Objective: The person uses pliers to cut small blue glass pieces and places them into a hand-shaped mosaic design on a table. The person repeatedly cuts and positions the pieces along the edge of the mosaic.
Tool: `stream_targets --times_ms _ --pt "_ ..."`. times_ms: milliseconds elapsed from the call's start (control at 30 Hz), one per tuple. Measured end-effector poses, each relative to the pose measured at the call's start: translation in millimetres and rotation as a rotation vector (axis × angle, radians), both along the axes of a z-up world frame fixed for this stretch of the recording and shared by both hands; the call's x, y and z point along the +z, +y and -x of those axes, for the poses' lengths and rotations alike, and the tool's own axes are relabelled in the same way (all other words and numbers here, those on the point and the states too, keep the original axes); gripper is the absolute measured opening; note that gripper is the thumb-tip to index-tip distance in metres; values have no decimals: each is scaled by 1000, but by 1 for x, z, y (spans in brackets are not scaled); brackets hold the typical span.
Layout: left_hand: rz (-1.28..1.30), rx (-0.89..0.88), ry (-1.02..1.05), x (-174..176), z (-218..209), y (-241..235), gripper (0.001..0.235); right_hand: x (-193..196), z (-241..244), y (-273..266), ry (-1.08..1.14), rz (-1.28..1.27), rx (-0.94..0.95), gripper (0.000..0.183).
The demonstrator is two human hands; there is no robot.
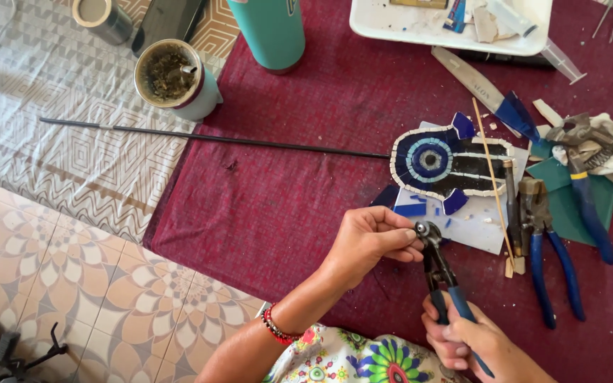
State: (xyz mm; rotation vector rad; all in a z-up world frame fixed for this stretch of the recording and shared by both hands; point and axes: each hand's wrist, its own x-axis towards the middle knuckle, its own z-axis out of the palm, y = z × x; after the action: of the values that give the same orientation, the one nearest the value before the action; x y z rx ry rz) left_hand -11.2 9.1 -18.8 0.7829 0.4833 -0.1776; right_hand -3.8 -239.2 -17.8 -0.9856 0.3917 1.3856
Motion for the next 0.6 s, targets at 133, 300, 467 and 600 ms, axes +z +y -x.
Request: stream_targets --times_ms 133,300,467,600 --pt "22 7 -102 -3 3 -1 13 -1 -6 -6 10 -62 14 26" --pt "37 50 -198 6 3 -2 20 5 -10 -13 -178 -51 28 37" --pt "-6 25 -166 19 3 0 17 4 -17 -8 -206 -131 17 39" --pt "-21 31 -144 18 3 -2 16 6 -15 -6 -285 -164 71 45"
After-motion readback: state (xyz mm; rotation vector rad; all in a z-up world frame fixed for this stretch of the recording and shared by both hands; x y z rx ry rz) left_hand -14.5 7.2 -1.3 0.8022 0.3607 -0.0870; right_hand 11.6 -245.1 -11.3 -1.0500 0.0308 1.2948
